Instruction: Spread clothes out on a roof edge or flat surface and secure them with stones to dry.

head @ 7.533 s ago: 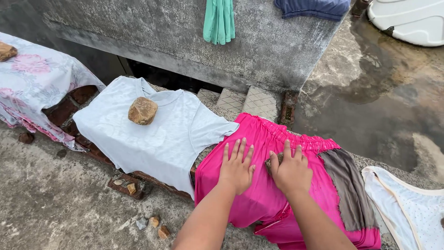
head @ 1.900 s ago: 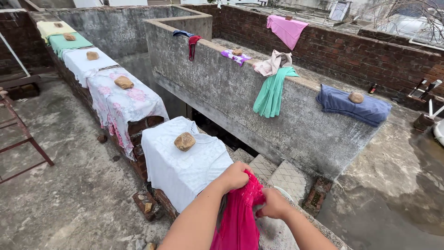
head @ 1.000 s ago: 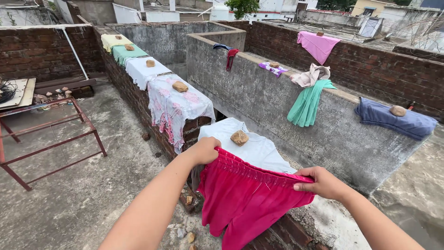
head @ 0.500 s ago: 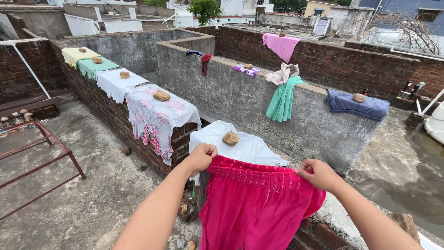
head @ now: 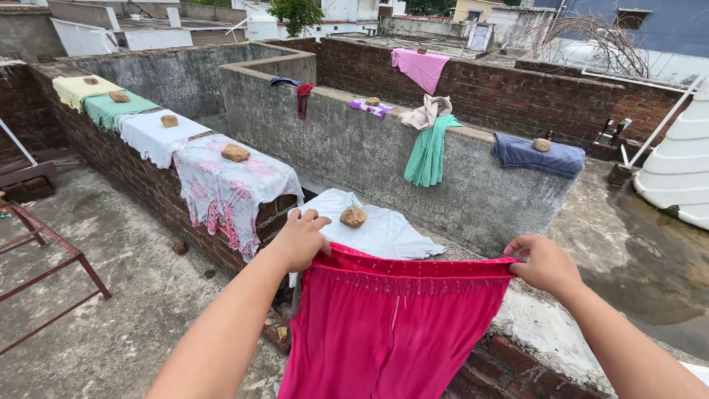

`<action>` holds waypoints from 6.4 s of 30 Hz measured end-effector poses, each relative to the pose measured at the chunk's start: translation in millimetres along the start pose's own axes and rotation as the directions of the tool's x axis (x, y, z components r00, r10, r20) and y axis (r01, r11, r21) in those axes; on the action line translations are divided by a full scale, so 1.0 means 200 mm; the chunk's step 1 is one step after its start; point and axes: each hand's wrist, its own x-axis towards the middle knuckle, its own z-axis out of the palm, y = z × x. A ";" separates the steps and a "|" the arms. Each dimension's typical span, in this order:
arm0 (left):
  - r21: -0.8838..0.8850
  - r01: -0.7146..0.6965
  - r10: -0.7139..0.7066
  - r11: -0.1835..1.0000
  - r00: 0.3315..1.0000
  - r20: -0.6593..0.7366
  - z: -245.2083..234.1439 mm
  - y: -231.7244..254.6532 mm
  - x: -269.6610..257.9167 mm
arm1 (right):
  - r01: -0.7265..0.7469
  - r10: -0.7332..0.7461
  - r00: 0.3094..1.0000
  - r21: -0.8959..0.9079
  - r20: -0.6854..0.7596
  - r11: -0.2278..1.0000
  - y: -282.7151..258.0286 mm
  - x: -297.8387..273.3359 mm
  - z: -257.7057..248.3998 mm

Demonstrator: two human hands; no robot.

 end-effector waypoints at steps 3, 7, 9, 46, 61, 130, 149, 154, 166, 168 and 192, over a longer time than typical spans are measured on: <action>-0.062 0.222 -0.219 0.973 0.809 -0.545 0.10 0.02 0.03 | 0.024 0.003 0.963 0.100 -0.270 0.995 -0.13 -0.15 -0.04; -0.017 0.191 -0.128 0.982 0.585 -0.801 0.39 0.09 0.11 | -0.025 0.025 0.952 0.005 -0.305 1.000 -0.07 -0.18 0.24; -0.135 0.238 -0.257 0.962 0.955 -0.151 0.55 0.07 0.20 | -0.318 0.280 0.873 0.031 0.399 0.947 -0.02 -0.15 0.37; -0.579 0.193 -0.337 0.792 0.929 -0.151 0.26 0.26 0.35 | 0.180 -0.138 0.920 -0.083 0.367 0.980 0.07 -0.38 -0.14; -0.870 0.065 -0.435 0.488 0.883 -0.177 0.29 0.47 0.67 | -0.293 0.304 0.953 0.295 0.010 0.909 0.58 -0.41 -0.05; -0.414 0.053 0.146 0.909 0.888 0.435 0.97 1.68 2.14 | 0.382 -0.369 0.918 -0.077 0.146 0.921 1.45 0.62 1.31; -0.532 -0.022 0.148 0.846 0.969 0.195 1.18 1.36 1.45 | -0.141 0.248 0.897 -0.294 0.365 0.945 1.28 0.08 1.31; -0.685 0.004 0.059 0.729 0.996 0.069 1.23 1.19 1.40 | -0.205 0.304 0.836 -0.253 0.458 0.946 1.09 0.01 1.27; -0.571 0.465 -0.352 0.677 0.885 0.304 1.22 1.04 1.31 | -0.145 0.302 0.708 -0.288 0.639 0.947 0.86 -0.13 1.18; -0.514 0.352 -0.302 0.782 0.936 0.181 1.22 1.02 1.32 | -0.122 0.291 0.740 -0.305 0.607 0.945 0.82 -0.16 1.16; -0.469 0.027 0.039 0.883 0.991 0.131 0.93 1.42 1.30 | -0.281 0.301 0.887 -0.108 0.350 0.954 1.24 -0.33 0.98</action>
